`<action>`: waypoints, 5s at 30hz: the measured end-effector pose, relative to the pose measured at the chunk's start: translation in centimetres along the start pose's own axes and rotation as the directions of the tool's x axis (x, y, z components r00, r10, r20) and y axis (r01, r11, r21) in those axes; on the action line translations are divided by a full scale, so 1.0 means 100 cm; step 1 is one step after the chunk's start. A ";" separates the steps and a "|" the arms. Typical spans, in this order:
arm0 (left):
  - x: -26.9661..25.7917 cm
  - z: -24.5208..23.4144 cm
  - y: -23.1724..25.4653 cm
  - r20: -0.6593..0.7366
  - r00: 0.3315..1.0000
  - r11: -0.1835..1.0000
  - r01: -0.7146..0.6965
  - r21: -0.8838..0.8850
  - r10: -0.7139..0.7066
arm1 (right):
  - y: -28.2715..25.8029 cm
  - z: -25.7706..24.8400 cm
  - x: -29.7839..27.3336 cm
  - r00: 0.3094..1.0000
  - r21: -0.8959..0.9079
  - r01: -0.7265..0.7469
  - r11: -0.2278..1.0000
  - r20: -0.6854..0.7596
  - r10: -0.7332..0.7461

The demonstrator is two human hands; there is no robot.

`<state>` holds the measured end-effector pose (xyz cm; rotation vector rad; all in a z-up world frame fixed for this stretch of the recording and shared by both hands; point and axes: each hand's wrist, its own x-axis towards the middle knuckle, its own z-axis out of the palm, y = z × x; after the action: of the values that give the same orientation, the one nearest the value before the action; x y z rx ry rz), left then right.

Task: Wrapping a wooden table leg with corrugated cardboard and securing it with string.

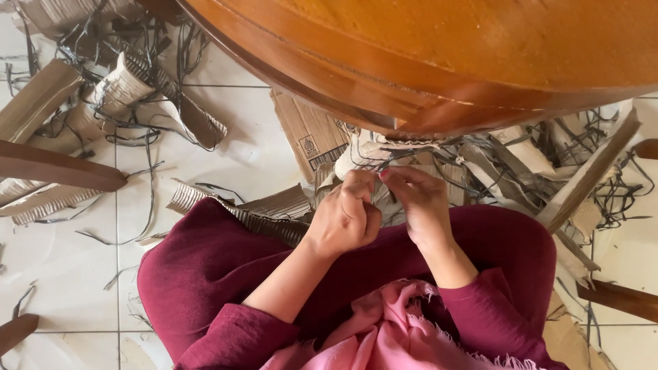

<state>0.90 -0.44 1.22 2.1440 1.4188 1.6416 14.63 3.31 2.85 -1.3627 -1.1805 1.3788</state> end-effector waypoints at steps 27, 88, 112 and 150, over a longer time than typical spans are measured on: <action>0.005 0.007 -0.003 -0.051 0.935 0.934 0.352 0.060 -0.350 | 0.015 -0.018 0.020 0.915 -0.278 0.392 0.877 0.212 -0.342; -0.023 0.038 -0.006 0.877 0.237 0.883 0.331 0.331 -0.418 | 0.047 -0.154 0.129 0.815 -0.895 0.005 0.445 0.262 0.517; 0.010 -0.003 -0.022 0.639 0.638 0.800 0.597 -0.060 -0.429 | -0.034 -0.113 0.067 0.741 -0.159 -0.283 0.946 0.590 0.321; -0.024 -0.002 -0.091 0.410 0.767 0.868 0.463 0.178 -0.493 | 0.132 -0.043 0.112 0.950 -0.853 0.309 0.420 0.260 -0.171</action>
<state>-4.69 2.95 -5.53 1.7999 1.6853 0.8616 19.00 11.93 -12.16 -1.6729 -2.3026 0.5665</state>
